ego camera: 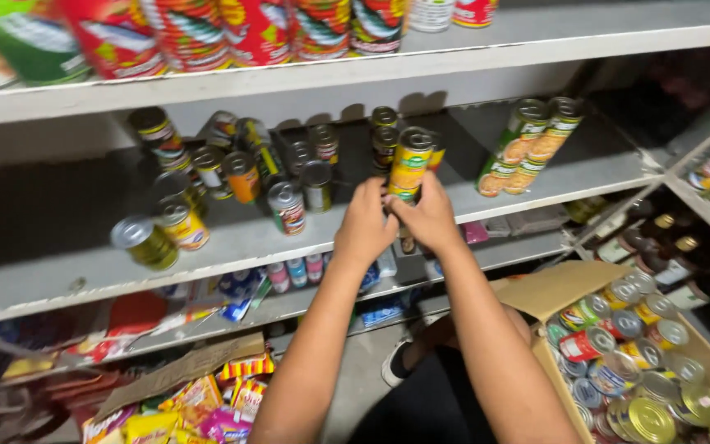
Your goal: Organizing and restocking various canned food products on shelves from a cardboard box.
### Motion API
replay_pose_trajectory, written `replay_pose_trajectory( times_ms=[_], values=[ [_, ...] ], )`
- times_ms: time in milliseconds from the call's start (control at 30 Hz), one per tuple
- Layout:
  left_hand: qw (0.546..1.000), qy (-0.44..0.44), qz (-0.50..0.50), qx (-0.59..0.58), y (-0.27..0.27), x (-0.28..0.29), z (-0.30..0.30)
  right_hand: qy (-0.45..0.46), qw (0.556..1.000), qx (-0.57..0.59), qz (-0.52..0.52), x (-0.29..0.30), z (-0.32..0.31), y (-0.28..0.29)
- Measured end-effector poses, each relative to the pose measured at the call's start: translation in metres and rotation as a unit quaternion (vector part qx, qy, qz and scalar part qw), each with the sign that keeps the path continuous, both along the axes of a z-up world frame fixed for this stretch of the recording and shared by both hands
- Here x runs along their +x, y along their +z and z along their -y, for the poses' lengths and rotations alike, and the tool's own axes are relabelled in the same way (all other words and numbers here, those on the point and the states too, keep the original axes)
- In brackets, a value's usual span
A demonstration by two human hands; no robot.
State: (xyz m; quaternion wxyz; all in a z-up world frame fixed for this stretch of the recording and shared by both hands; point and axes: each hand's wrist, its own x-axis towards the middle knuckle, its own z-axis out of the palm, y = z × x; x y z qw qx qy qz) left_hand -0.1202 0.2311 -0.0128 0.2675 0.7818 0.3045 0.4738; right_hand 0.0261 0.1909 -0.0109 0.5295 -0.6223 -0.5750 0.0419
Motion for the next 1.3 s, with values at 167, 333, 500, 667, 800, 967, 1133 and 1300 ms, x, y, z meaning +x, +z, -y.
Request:
replay_pose_trajectory(
  times_ms=[167,333,500,667,800,967,1133,1300],
  values=[
    [0.999,-0.011,0.025,0.027,0.008,-0.006,0.019,-0.031,0.999,0.015,0.04,0.0,0.002,-0.004],
    [0.979,-0.026,0.11,0.171,0.027,-0.043,0.033,-0.043,0.999,0.032,-0.003,-0.012,0.008,0.002],
    [0.939,0.196,0.094,0.266,0.029,-0.111,0.023,-0.129,0.976,0.138,0.113,-0.059,0.039,-0.019],
    [0.972,0.185,0.036,0.139,0.022,-0.14,0.005,0.011,0.988,0.114,0.105,-0.121,0.012,0.013],
    [0.99,0.143,-0.011,0.002,0.001,-0.145,-0.027,0.044,0.987,0.092,0.125,-0.125,-0.04,0.021],
    [0.989,0.139,-0.031,-0.05,-0.002,-0.145,-0.036,0.074,0.991,0.068,0.086,-0.111,-0.049,0.002],
    [0.986,0.135,-0.047,-0.082,0.018,-0.136,-0.033,0.017,0.994,0.091,0.051,-0.105,-0.049,-0.004],
    [0.989,0.114,-0.081,-0.044,-0.002,-0.136,-0.041,-0.092,0.99,0.099,0.05,-0.104,-0.047,-0.006]
  ],
)
